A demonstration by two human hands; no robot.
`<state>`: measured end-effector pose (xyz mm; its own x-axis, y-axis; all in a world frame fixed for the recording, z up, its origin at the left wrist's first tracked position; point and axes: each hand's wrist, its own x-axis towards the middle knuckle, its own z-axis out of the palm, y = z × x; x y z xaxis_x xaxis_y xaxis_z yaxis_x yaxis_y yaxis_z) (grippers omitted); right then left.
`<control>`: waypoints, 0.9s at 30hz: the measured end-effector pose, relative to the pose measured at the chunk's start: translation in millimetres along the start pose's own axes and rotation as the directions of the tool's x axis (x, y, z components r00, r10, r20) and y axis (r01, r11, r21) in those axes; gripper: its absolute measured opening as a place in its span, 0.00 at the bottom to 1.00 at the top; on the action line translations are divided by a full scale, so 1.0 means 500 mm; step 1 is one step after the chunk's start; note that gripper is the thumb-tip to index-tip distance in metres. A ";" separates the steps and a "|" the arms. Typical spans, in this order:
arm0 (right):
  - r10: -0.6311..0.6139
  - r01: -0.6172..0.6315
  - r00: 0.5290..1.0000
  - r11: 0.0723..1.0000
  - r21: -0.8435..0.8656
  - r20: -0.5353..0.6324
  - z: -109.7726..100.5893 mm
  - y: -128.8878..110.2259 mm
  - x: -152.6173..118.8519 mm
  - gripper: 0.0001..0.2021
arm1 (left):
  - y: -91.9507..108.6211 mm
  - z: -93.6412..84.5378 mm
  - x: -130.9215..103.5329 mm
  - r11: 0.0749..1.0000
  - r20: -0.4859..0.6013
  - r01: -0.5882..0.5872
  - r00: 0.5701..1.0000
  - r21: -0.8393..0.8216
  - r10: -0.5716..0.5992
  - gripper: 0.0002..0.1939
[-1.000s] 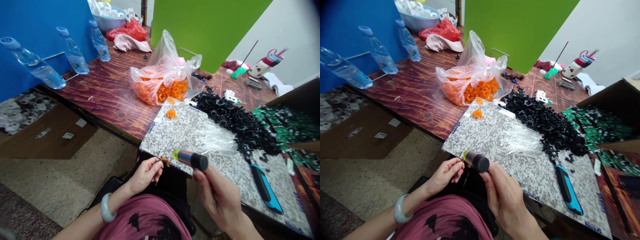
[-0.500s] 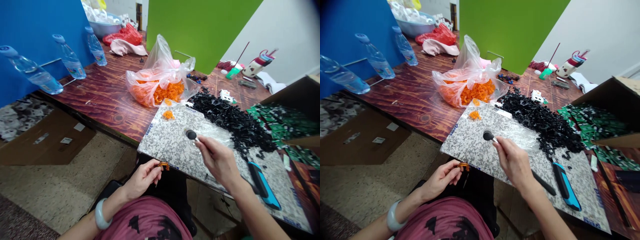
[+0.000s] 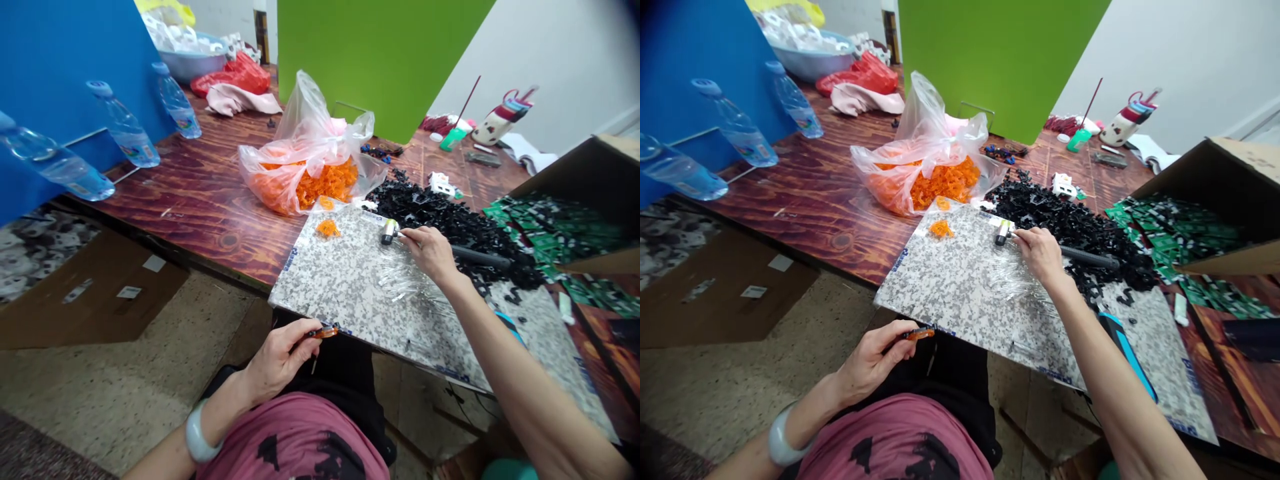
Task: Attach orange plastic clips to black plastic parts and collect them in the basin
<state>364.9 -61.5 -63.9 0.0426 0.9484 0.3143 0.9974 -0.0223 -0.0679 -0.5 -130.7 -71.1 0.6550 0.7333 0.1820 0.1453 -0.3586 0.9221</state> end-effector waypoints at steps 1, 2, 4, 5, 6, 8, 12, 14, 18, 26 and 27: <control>0.004 -0.004 1.000 1.000 0.006 0.004 0.000 -0.001 0.001 0.13 | 0.000 0.000 0.001 1.000 -0.001 -0.004 1.000 0.006 0.004 0.10; 0.008 -0.008 1.000 1.000 0.013 0.006 -0.002 -0.004 0.001 0.12 | -0.001 0.001 0.001 1.000 -0.002 -0.006 1.000 0.011 0.006 0.10; 0.022 -0.022 1.000 1.000 0.016 -0.003 -0.019 -0.023 -0.003 0.11 | -0.003 0.003 0.003 1.000 -0.004 -0.011 1.000 0.017 0.011 0.10; 0.026 -0.026 0.999 0.999 0.026 -0.021 -0.034 -0.040 -0.010 0.11 | -0.005 0.005 0.004 1.000 -0.007 -0.018 1.000 0.019 0.018 0.10; 0.022 -0.019 0.999 0.998 0.061 -0.046 -0.051 -0.063 -0.021 0.11 | -0.006 0.007 0.006 0.999 -0.010 -0.028 1.000 0.020 0.028 0.10; -0.033 0.056 0.995 0.970 0.238 -0.098 -0.091 -0.125 -0.058 0.11 | -0.008 0.011 0.009 0.999 -0.013 -0.045 0.999 0.021 0.045 0.10; -0.236 0.132 0.970 0.711 0.691 0.057 -0.151 -0.260 -0.170 0.13 | 0.000 0.019 0.016 0.998 0.028 -0.051 0.998 0.028 0.050 0.10; -0.243 0.067 0.963 0.636 0.768 0.118 -0.156 -0.303 -0.226 0.12 | 0.009 0.027 0.014 0.999 0.084 -0.048 0.995 0.023 0.045 0.10; -0.090 -0.030 0.991 0.596 0.803 0.103 -0.127 -0.322 -0.316 0.11 | 0.013 0.064 -0.001 0.999 0.198 -0.038 0.979 -0.016 0.041 0.08; 0.462 -0.551 0.833 0.648 0.526 0.305 -0.048 -0.239 -0.545 0.12 | -0.026 0.196 0.000 0.990 0.546 0.144 0.829 0.001 -0.121 0.20; 0.557 -0.617 0.783 0.636 0.464 0.277 -0.049 -0.212 -0.587 0.14 | -0.028 0.201 0.003 0.988 0.564 0.150 0.815 0.020 -0.135 0.23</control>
<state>248.2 -345.2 -126.0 0.5735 0.8174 -0.0541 0.5810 -0.4524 -0.6766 73.1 -182.6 -118.4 0.9321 0.3206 -0.1688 0.2567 -0.2557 0.9321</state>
